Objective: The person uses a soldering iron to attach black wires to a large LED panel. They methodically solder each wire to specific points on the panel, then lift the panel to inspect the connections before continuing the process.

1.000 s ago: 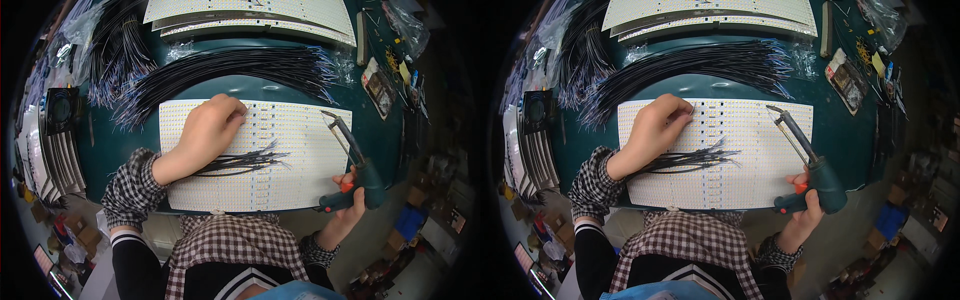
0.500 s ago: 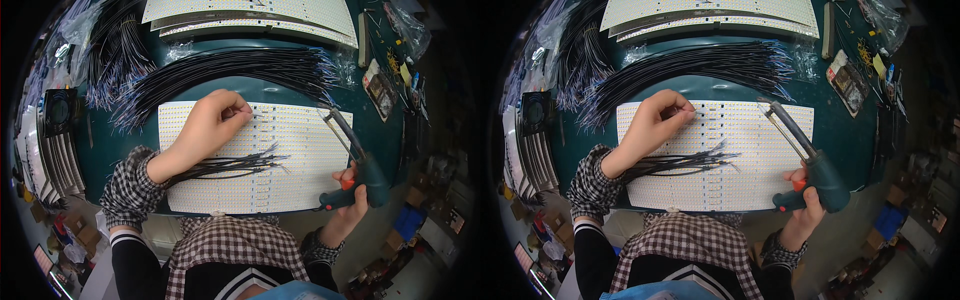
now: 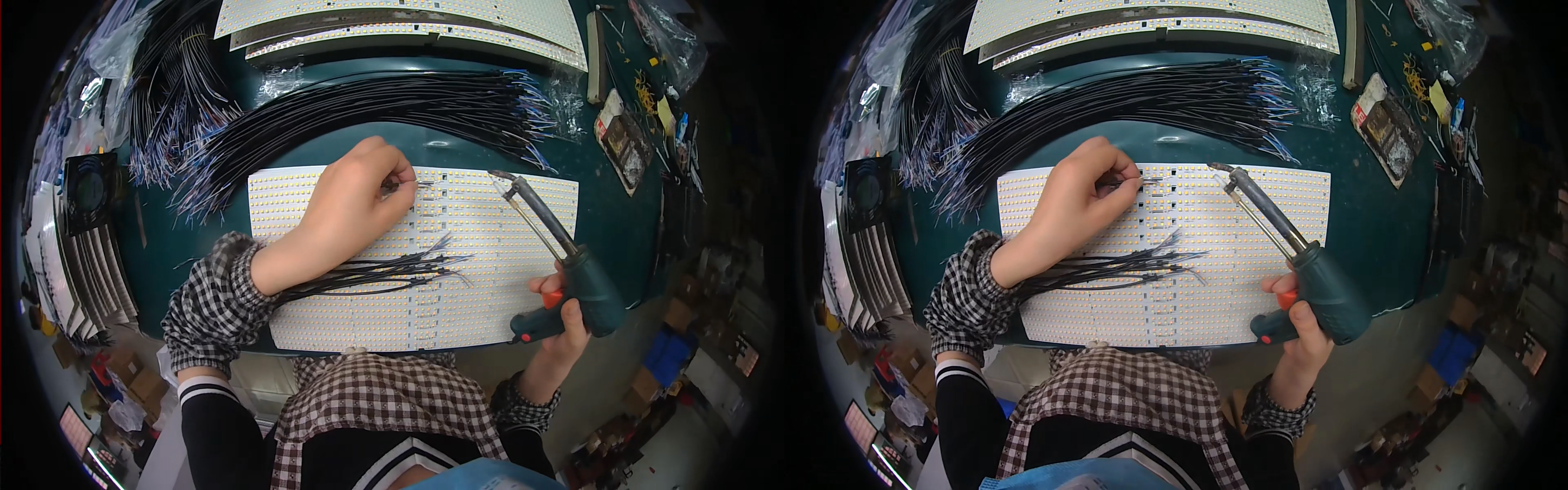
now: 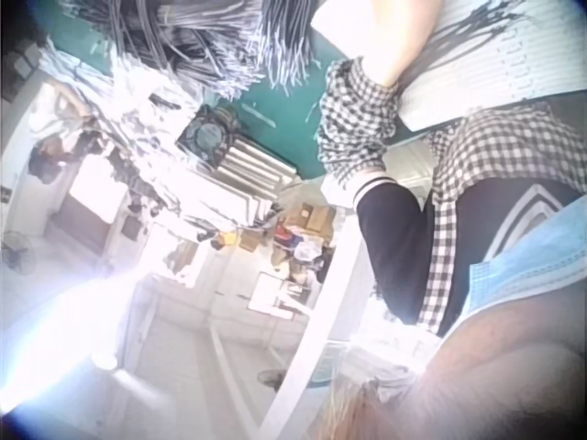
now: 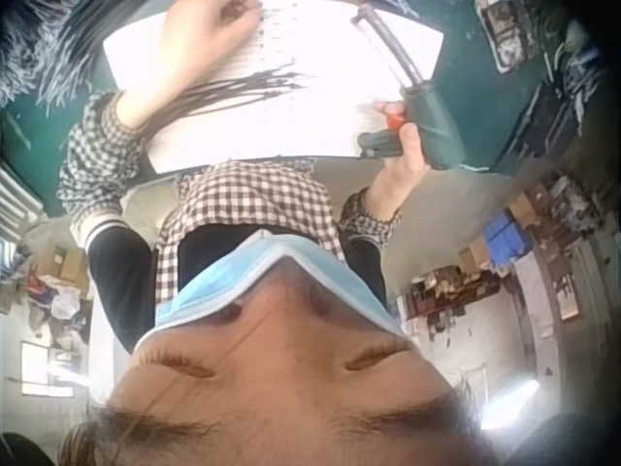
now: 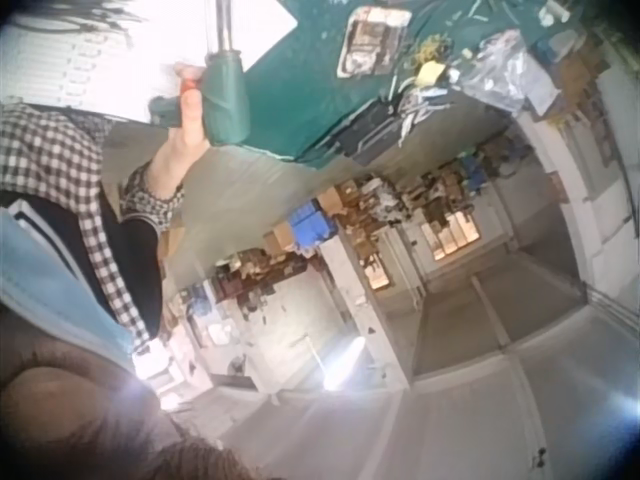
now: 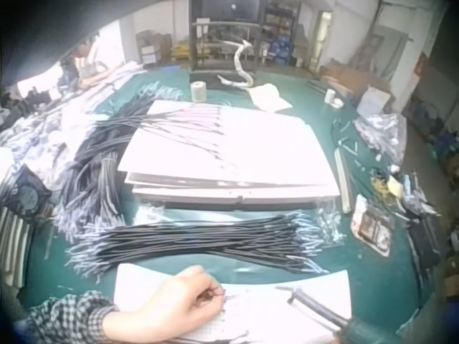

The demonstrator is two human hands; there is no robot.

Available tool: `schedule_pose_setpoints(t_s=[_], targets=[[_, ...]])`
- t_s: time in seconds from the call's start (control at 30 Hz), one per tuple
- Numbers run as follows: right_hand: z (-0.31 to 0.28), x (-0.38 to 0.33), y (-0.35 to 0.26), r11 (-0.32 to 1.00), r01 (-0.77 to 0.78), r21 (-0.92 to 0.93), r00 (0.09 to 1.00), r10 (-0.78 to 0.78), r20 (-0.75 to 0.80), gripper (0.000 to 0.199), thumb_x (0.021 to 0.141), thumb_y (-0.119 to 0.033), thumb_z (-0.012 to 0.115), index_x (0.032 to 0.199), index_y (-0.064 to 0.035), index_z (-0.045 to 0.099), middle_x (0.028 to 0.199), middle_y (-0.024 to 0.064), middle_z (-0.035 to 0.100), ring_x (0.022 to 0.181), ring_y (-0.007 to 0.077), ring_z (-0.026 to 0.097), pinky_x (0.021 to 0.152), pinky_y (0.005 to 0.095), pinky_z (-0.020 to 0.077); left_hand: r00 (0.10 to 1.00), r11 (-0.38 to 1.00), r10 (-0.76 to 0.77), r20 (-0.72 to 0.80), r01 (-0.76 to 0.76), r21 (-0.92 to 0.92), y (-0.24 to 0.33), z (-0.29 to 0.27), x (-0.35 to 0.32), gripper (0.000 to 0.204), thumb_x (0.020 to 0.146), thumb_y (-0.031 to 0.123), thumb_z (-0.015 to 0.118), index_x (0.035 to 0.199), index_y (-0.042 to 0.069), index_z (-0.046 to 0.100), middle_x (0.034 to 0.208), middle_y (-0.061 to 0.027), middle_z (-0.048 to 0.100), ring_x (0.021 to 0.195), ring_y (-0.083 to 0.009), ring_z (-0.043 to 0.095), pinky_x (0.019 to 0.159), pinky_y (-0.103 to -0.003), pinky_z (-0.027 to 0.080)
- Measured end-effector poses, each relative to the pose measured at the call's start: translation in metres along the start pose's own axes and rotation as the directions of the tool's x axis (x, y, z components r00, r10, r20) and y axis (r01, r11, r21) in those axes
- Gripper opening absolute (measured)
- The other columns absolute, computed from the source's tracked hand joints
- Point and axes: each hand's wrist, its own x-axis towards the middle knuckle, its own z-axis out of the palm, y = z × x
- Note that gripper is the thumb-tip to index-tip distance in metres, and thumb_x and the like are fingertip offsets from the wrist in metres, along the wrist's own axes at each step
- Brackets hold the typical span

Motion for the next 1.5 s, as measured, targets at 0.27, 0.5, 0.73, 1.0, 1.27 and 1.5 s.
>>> schedule_pose_setpoints(t_s=[0.27,0.5,0.73,1.0,1.27,1.5], targets=[[0.004,0.001,-0.001,0.997,-0.064,-0.043,0.998,0.063,-0.024,0.057,0.084,-0.031,0.064,0.118,0.0134,0.052,0.088,0.0146,0.062,0.081,0.0273,0.063,0.078,0.0421,0.0545,0.999,0.999,0.016,0.029,-0.017,0.034,0.000,-0.003,0.004,0.009,0.081,0.007,0.066,0.086,0.000,0.063,0.079,-0.0088,0.054,0.063,-0.0180,0.053,0.056,-0.030,0.041],[0.005,0.000,-0.002,0.996,-0.078,-0.043,0.997,0.076,-0.027,0.057,0.083,-0.031,0.064,0.118,0.0132,0.052,0.087,0.0147,0.062,0.081,0.0275,0.063,0.077,0.0421,0.0546,0.996,0.999,-0.026,0.086,0.028,-0.025,0.005,-0.007,0.013,0.009,0.079,0.008,0.065,0.083,0.000,0.063,0.078,-0.0116,0.057,0.070,-0.0239,0.059,0.062,-0.033,0.048],[0.010,-0.001,-0.007,0.992,-0.102,-0.075,0.994,0.099,-0.048,0.059,0.082,-0.033,0.065,0.118,0.0127,0.052,0.086,0.0140,0.062,0.078,0.0270,0.064,0.075,0.0417,0.0547,0.998,1.000,-0.010,0.058,0.009,0.013,0.006,0.000,0.012,0.009,0.076,0.010,0.064,0.078,0.001,0.062,0.078,-0.0124,0.057,0.071,-0.0262,0.062,0.065,-0.036,0.049],[0.016,0.000,-0.011,0.971,-0.158,-0.182,0.987,0.158,-0.012,0.061,0.080,-0.034,0.068,0.117,0.0126,0.052,0.086,0.0139,0.062,0.075,0.0276,0.065,0.062,0.0341,0.0568,0.982,0.996,-0.089,0.166,0.086,0.024,0.002,-0.006,0.019,0.010,0.077,0.009,0.065,0.081,0.000,0.065,0.080,-0.0076,0.059,0.073,-0.0162,0.060,0.060,-0.027,0.046],[0.017,-0.004,-0.013,0.971,-0.156,-0.179,0.988,0.156,-0.013,0.056,0.081,-0.029,0.068,0.117,0.0117,0.053,0.086,0.0140,0.062,0.077,0.0272,0.066,0.059,0.0318,0.0578,0.990,0.997,-0.078,0.117,0.076,0.026,0.003,-0.002,0.016,0.010,0.074,0.010,0.064,0.078,0.001,0.063,0.079,-0.0092,0.058,0.072,-0.0208,0.060,0.062,-0.032,0.046],[0.026,-0.007,-0.015,0.980,-0.165,-0.107,0.986,0.163,-0.027,0.026,0.079,-0.003,0.067,0.101,0.0086,0.060,0.082,0.0144,0.065,0.072,0.0229,0.064,0.065,0.0350,0.0545,0.993,0.998,-0.062,0.104,0.061,0.014,0.007,-0.003,0.015,0.009,0.073,0.011,0.063,0.075,0.002,0.062,0.078,-0.0111,0.058,0.072,-0.0271,0.062,0.065,-0.037,0.048]])
